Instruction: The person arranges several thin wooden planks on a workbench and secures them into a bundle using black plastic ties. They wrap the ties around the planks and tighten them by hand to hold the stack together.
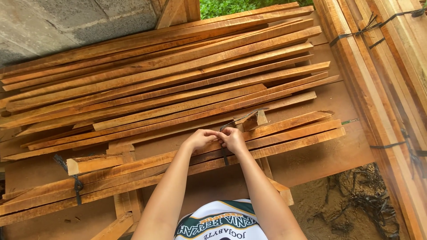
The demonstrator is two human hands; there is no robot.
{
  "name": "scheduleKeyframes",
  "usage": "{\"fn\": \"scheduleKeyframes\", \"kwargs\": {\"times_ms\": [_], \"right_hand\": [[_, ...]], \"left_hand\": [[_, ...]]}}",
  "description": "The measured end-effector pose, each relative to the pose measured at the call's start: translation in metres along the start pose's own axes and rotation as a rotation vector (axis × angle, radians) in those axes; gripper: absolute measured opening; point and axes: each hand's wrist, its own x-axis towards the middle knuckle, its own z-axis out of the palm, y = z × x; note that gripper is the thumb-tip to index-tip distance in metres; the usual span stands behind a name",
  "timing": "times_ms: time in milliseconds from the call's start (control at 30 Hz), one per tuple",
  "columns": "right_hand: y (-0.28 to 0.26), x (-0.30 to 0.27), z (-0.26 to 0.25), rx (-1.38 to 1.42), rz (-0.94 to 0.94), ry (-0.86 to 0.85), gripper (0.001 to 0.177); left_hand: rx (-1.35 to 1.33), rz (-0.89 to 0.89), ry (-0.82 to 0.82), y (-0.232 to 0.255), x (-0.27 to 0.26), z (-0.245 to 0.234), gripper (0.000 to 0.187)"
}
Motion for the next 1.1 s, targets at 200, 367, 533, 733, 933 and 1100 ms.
{"fn": "scheduleKeyframes", "kwargs": {"times_ms": [200, 367, 533, 733, 933, 1100], "right_hand": [[0.001, -0.009, 0.001, 0.154, 0.001, 0.055, 0.034], [-0.007, -0.045, 0.000, -0.155, -0.389, 0.158, 0.023], [-0.001, -0.041, 0.003, -0.459, -0.701, 0.227, 0.023], [0.001, -0.025, 0.000, -0.584, -0.448, 0.126, 0.014], [-0.001, -0.024, -0.008, -0.593, -0.228, -0.050, 0.024], [0.007, -0.041, -0.001, -0.547, -0.461, 0.212, 0.020]], "left_hand": [[-0.061, -0.083, 0.038, -0.016, 0.011, -0.001, 0.023], [-0.010, -0.002, 0.062, -0.030, 0.030, 0.009, 0.024], [0.118, 0.070, 0.094, -0.015, 0.011, 0.006, 0.021], [0.067, 0.097, 0.098, -0.027, 0.016, 0.008, 0.021], [0.000, 0.108, 0.075, -0.032, 0.021, 0.005, 0.021], [-0.034, 0.073, 0.010, -0.031, 0.026, 0.003, 0.025]]}}
